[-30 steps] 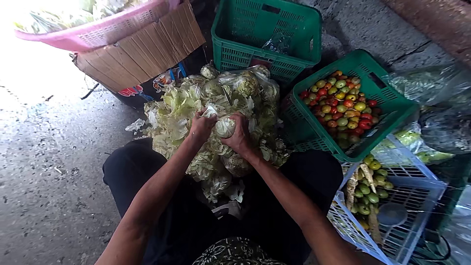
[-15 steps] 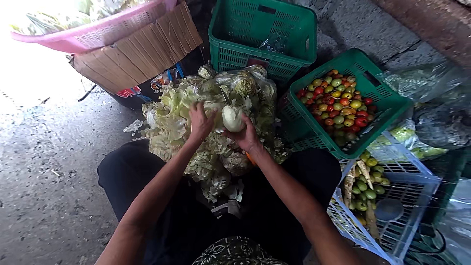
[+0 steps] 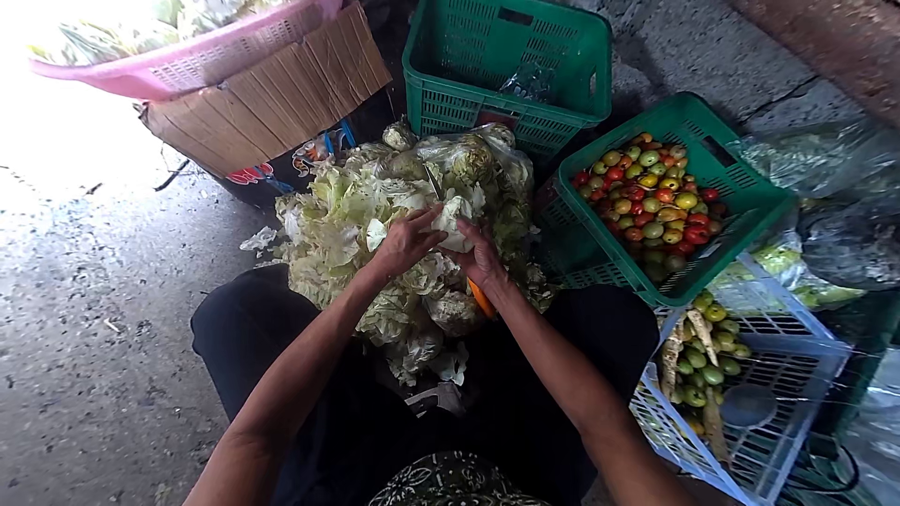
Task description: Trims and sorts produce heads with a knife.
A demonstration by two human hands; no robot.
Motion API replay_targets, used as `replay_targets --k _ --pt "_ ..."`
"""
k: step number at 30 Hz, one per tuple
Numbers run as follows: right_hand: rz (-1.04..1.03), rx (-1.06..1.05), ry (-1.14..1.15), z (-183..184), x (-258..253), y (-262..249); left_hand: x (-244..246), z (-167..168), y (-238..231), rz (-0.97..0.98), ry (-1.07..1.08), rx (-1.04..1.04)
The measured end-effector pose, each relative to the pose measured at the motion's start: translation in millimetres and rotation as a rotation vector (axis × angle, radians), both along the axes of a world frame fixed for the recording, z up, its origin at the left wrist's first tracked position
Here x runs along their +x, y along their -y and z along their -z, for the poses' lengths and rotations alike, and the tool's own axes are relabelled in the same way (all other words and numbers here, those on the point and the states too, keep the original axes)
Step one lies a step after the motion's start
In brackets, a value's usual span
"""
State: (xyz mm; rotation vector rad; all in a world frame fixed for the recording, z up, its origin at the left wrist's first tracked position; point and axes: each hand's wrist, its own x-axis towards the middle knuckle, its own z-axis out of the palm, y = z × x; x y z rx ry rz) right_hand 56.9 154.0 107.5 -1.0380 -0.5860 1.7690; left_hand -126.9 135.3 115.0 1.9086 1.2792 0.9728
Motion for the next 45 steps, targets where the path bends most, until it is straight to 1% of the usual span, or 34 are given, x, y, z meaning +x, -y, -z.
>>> replay_targets --k 4,6,8,10,12,14,16,18,20,22,24,25,27,29,31,33,35,37,40,42,45 --pt "0.020 0.027 0.006 -2.8 0.1 0.1 9.2 -3.5 4.2 -0.138 0.077 0.190" --pt "0.034 0.063 0.057 -2.4 -0.7 0.7 12.3 -2.3 10.0 -0.176 0.057 0.222" --pt "0.033 0.096 0.121 -2.0 -0.2 0.7 13.4 -1.9 14.2 -0.216 0.009 0.116" --pt "0.005 0.141 0.217 -0.4 1.8 0.8 11.1 -3.8 10.4 -0.290 0.032 -0.069" --pt "-0.028 0.215 0.332 3.3 4.1 2.7 12.4 -6.7 -4.2 -0.449 0.145 -0.229" --pt "-0.045 0.292 0.425 4.9 3.4 4.9 9.0 -5.6 -12.6 -0.551 0.306 -0.370" --pt "-0.066 0.319 0.455 3.8 2.0 6.4 7.1 -2.8 -14.8 -0.536 0.418 -0.432" --pt "-0.091 0.311 0.456 2.8 1.8 6.0 8.7 -7.7 -13.6 -0.420 0.491 -0.493" --pt "-0.127 0.302 0.408 3.2 4.1 4.5 10.9 -14.3 -11.1 -0.302 0.512 -0.531" --pt "-0.170 0.316 0.322 5.6 7.1 1.7 11.7 -9.5 -11.1 -0.284 0.547 -0.476" --pt "-0.193 0.303 0.233 6.1 8.9 -0.4 10.1 -6.6 -11.9 -0.323 0.581 -0.406" --pt "-0.198 0.291 0.208 5.4 9.0 -0.8 9.6 -6.5 -11.6 -0.336 0.549 -0.363" --pt "-0.221 0.302 0.264 4.4 9.2 0.0 10.8 -6.0 -7.6 -0.338 0.381 -0.239" --pt "-0.218 0.358 0.450 6.8 7.4 3.4 10.9 -0.2 2.3 -0.292 0.142 -0.062" --pt "-0.147 0.403 0.622 12.3 4.4 7.1 13.7 3.9 6.4 -0.255 -0.056 0.053" --pt "-0.095 0.407 0.701 16.3 1.1 9.0 15.6 3.0 9.7 -0.247 -0.212 0.064" --pt "-0.098 0.417 0.714 20.1 0.3 9.7 11.8 -2.6 15.4 -0.247 -0.319 0.019" --pt "-0.149 0.474 0.728 19.1 1.0 10.8 7.0 -1.6 16.8 -0.286 -0.355 0.024" --pt "-0.206 0.497 0.681 19.8 3.1 9.7 6.7 3.6 11.2 -0.342 -0.386 0.060" --pt "-0.262 0.450 0.630 24.8 8.0 9.3 7.7 10.5 3.9 -0.372 -0.353 0.011" --pt "-0.334 0.305 0.530 32.1 8.6 5.4 5.0 14.3 -1.0 -0.336 -0.369 -0.006"
